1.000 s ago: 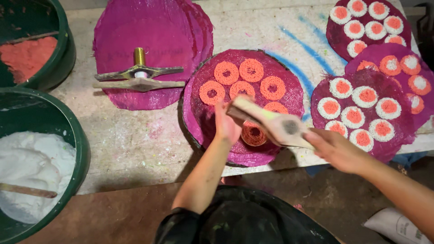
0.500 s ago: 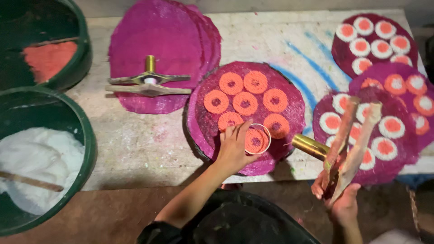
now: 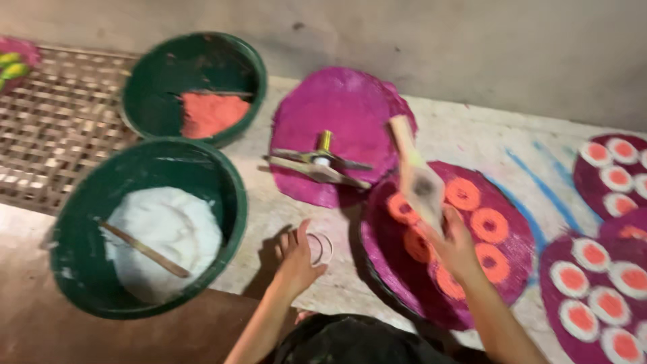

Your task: The person makes pastries by filling a wooden mold with pink and white dough to create patterned discs, which are then placed on mats.

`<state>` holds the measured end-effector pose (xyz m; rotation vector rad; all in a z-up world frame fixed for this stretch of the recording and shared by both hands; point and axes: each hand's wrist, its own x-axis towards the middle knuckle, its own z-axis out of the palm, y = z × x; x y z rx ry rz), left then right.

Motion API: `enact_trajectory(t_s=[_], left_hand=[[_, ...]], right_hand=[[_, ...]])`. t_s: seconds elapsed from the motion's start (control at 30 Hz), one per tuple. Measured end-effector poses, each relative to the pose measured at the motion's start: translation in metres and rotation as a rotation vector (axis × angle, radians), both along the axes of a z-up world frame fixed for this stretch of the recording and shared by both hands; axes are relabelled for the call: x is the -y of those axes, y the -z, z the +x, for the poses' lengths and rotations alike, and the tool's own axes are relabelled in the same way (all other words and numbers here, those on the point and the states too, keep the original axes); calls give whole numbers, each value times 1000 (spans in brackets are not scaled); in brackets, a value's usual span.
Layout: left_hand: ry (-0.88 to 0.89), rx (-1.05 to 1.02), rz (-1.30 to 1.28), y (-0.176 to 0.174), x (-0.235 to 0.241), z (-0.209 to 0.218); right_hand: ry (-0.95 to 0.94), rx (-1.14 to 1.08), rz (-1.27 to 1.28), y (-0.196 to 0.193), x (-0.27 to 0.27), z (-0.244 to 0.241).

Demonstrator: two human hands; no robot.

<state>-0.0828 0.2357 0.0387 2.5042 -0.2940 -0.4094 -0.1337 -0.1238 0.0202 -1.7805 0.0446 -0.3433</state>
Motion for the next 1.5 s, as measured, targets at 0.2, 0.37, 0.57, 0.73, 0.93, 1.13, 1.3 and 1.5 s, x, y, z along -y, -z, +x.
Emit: enact_trajectory(t_s=[0.2, 0.37, 0.57, 0.73, 0.93, 1.13, 1.3, 1.5], left_hand=[[-17, 155, -251, 55, -63, 1], [-25, 158, -242, 60, -92, 3], [42, 240, -259, 57, -95, 21], [84, 245, -185, 56, -85, 27], [-43, 163, -752, 26, -34, 52], [205, -569, -1957, -46, 35, 120], [471, -1015, -2260, -72, 140, 108], [156, -1200, -2221, -37, 227, 91]], right_hand=[[185, -401, -918, -20, -68, 220], [223, -206, -1099, -4, -101, 282], [-254, -193, -1132, 34, -118, 260], [-175, -308, -1343, 35, -130, 239], [-220, -371, -597, -23, -117, 176], [-575, -682, 144, -96, -37, 52], [-672, -905, 151, -122, 21, -21], [-61, -1142, -214, -123, 62, -58]])
